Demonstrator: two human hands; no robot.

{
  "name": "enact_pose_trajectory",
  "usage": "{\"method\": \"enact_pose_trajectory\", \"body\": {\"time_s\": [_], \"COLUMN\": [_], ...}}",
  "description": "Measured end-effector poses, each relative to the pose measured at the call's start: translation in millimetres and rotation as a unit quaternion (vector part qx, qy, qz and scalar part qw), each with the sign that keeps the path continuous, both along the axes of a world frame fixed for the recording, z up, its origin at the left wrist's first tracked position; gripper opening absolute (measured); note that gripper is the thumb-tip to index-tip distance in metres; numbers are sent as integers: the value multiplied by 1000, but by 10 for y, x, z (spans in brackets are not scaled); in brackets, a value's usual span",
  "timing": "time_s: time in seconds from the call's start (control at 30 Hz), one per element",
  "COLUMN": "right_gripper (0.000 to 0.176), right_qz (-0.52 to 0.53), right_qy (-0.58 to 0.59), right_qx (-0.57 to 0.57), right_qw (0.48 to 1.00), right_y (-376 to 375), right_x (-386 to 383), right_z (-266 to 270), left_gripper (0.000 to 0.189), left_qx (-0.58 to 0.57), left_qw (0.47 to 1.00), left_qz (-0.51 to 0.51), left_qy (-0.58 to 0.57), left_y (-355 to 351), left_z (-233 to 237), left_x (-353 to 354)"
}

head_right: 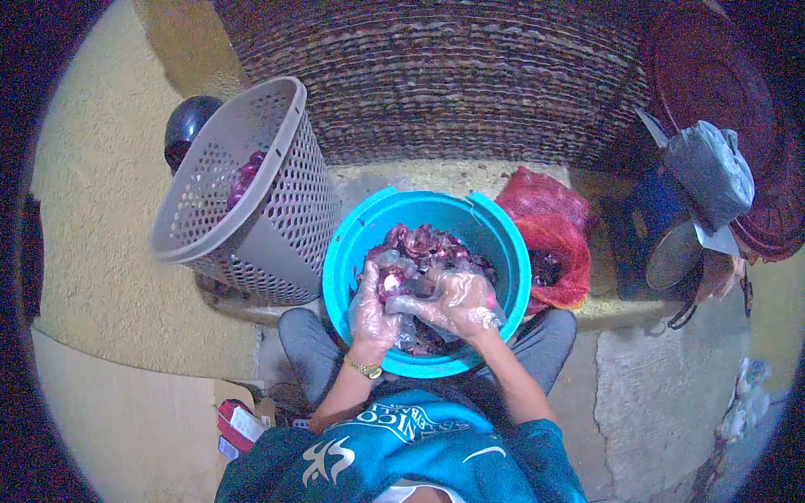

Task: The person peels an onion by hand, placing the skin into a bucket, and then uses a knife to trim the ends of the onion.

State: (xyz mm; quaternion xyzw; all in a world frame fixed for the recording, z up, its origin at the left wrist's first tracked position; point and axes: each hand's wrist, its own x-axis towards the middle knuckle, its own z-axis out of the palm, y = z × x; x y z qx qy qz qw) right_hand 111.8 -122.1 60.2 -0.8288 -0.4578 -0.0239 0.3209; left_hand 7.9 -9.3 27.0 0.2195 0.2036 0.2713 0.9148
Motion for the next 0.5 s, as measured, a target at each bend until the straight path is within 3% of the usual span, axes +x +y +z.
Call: {"method": "enact_pose_trajectory", "body": {"time_s": [0.1,0.17,0.27,0.4,0.5], "right_gripper": [67,66,63,57,55], "right_qz": [-3,7,22,38,79], "right_qy": [32,77,149,205,205], "right_qx": [-29,-23,-31,-106,-92], "right_qw": [999,997,988,972,971], "right_y": [3,13,18,8,-12], "right_x": [-25,-23,-23,-42,-4], "right_z": [13,-56,-73,166,112], "left_gripper": [39,38,37,36,36], "left_qx": [99,191,113,89,82], "left_qw": [995,977,993,994,993], "left_qz": [11,77,12,-13,-12], "left_qy": [0,49,-42,-64,-80], "left_y": [24,10,14,35,37], "left_z": [-180,-225,-86,-121,-92], "left_x": [34,79,33,20,23]}}
